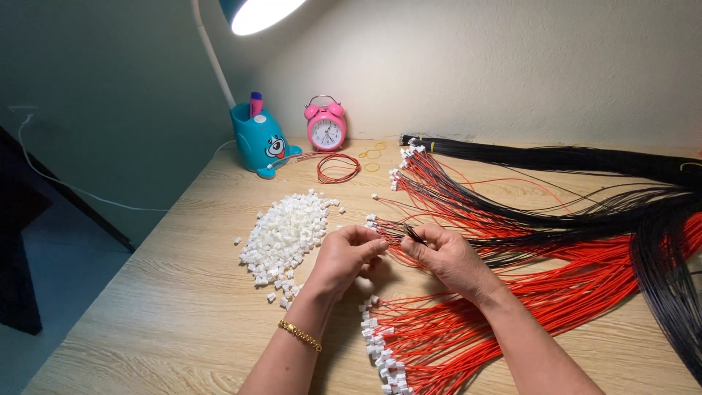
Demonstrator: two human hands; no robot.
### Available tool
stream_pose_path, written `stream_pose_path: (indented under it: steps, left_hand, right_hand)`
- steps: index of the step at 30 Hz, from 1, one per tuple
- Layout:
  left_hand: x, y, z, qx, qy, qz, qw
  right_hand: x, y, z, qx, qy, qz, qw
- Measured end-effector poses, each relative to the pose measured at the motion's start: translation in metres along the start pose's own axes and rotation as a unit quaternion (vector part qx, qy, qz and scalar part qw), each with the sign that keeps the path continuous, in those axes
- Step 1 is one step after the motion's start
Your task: The person inserts white plastic connectors onto the ends of red and black wires. They repeatedly pick up a connector and slide it onto a wire, then place the finished wire into a growing bundle on the table.
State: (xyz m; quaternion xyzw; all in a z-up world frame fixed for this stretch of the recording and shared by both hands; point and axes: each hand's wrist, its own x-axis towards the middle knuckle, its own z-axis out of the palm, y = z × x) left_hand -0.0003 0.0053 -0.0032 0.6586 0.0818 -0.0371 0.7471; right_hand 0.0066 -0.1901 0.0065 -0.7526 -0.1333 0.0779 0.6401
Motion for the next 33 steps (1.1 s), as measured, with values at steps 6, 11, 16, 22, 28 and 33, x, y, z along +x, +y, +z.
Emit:
stream_pose_path:
  steps: [6,11,16,22,28,33]
  left_hand:
    - [0.003,-0.007,0.007,-0.096,-0.004,-0.013,0.995]
    - [0.007,-0.016,0.006,-0.102,-0.026,-0.003,0.994]
    - [0.0,-0.015,0.005,-0.122,-0.042,-0.006,0.992]
    - [-0.007,-0.01,0.009,-0.252,-0.051,-0.035,0.966]
    - [-0.008,-0.014,0.009,-0.309,-0.055,-0.07,0.947]
    - [-0.003,-0.019,0.009,-0.324,-0.067,-0.076,0.941]
  right_hand:
    - [-0.001,-0.004,0.003,-0.039,-0.033,0.008,0.999]
    - [-0.001,0.002,-0.001,-0.041,-0.028,0.007,0.999]
    - [-0.005,-0.004,0.0,-0.027,-0.036,0.002,0.999]
    - [-0.002,-0.01,0.005,-0.01,-0.013,0.004,1.0]
    - [-0.001,-0.013,0.007,-0.017,0.021,-0.007,1.0]
    - [0.003,-0.006,0.008,-0.052,0.056,0.005,0.997]
